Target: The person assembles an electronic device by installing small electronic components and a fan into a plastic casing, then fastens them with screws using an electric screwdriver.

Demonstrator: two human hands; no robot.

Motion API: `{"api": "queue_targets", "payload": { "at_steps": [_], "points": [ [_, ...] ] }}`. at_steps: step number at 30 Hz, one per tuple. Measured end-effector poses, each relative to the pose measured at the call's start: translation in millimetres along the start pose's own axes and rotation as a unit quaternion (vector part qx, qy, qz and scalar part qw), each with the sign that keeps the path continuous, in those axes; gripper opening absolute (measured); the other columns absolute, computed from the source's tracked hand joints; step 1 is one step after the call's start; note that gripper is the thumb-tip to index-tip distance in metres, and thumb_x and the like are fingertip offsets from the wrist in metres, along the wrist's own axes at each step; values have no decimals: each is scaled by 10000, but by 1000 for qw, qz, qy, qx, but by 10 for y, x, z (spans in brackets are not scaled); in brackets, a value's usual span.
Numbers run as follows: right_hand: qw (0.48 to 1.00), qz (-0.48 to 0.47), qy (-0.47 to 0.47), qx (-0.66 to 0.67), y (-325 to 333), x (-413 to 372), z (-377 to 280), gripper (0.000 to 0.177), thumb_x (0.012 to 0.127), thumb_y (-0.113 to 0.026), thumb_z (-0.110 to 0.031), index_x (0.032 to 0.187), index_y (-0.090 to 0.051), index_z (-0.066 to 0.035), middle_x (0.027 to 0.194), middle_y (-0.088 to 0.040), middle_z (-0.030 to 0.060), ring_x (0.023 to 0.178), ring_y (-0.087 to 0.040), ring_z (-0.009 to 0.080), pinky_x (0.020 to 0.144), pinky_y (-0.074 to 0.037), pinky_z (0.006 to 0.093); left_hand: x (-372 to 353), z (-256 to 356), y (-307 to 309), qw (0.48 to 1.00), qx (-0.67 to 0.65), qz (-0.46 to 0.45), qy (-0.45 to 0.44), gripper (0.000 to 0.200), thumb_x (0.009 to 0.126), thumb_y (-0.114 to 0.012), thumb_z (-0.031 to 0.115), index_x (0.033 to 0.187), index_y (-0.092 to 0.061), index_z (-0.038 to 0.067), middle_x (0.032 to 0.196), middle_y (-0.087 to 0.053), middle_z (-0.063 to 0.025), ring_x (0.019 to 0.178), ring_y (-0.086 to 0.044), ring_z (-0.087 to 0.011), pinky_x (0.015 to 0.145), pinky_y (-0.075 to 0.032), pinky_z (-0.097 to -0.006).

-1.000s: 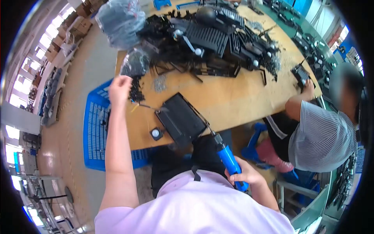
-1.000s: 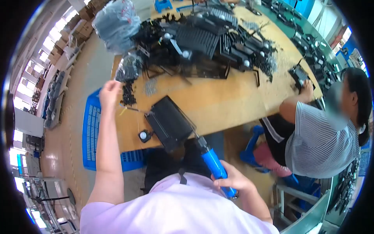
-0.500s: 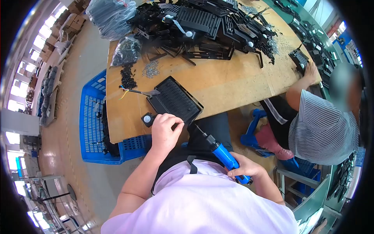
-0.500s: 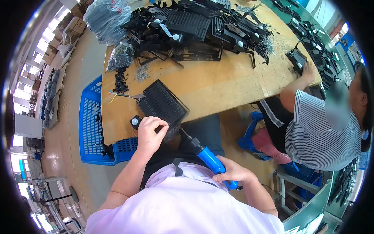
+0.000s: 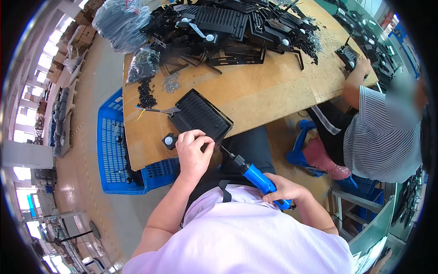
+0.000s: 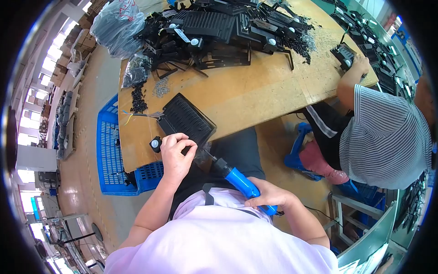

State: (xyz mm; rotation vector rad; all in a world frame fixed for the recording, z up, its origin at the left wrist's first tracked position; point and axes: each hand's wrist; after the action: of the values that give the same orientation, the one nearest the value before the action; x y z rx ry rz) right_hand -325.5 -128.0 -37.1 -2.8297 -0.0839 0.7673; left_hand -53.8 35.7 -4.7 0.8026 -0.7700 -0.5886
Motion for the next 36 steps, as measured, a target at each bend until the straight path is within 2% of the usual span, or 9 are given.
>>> {"api": "queue_targets", "payload": {
  "at_steps": [2,5,8,14,17,23,27,36],
  "points": [
    [1000,-5,-6,13,-7,13,6,647,792,-873,-283,1258,-519,-8,965,-652,55,878,-626,150,784,-521,301,7,18,-18,1000,0,-6,-1,111,709,-822,121,781,-739,138,1009,-648,-8,1033,-565,-269,920,-430,-427],
    [999,11,48,-12,-13,84,81,638,793,-873,-275,1245,-514,-5,960,-652,57,846,-632,144,757,-526,298,13,32,-52,1000,5,-9,-2,101,716,-816,127,783,-740,135,1033,-656,-13,1052,-568,-271,930,-426,-433],
    [1000,-13,-17,6,-4,101,14,828,758,-863,-425,1370,-497,-2,1124,-620,130,1072,-586,240,951,-457,340,12,30,-64,1000,7,-11,-3,93,723,-809,126,786,-741,132,1046,-662,-18,1066,-573,-272,938,-425,-435],
    [1000,-18,-17,12,-6,100,-22,836,760,-853,-430,1383,-493,-5,1166,-615,141,1101,-576,248,971,-450,344,47,18,-62,1000,1,-24,4,73,736,-796,97,792,-750,106,1085,-683,-39,1091,-583,-274,972,-431,-422],
    [999,4,33,2,-16,116,13,677,791,-873,-295,1286,-512,-7,998,-652,64,904,-629,160,834,-516,312,48,12,-55,999,-10,-33,2,70,739,-795,113,789,-746,110,1095,-681,-39,1098,-583,-282,976,-424,-435],
    [1000,7,19,3,-17,113,2,723,771,-883,-331,1307,-518,-11,1028,-651,70,967,-613,172,886,-502,325,58,-21,-42,998,-30,-46,-9,58,744,-779,101,787,-743,114,1102,-682,-41,1099,-587,-286,977,-424,-441],
    [1000,6,18,12,-9,114,-8,719,769,-883,-316,1308,-518,-11,1024,-653,67,961,-616,169,885,-503,323,125,-41,-8,997,-20,-78,-18,76,753,-758,76,814,-754,121,1102,-681,-38,1091,-592,-277,970,-437,-418],
    [999,8,25,34,-6,137,24,692,746,-898,-305,1257,-533,-13,995,-659,59,928,-622,162,851,-508,311,246,-80,29,991,-24,-120,-49,117,720,-798,109,822,-757,149,1056,-666,-24,1070,-591,-270,957,-432,-450]
  ]
}}
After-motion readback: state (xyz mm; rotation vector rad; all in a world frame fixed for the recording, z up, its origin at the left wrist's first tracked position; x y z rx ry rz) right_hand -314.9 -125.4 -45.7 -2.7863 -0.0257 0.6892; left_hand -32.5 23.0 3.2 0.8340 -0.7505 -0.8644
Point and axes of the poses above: each hand's wrist, its own x-axis towards the middle knuckle, its own y-axis out of the back of the hand, z = x × y
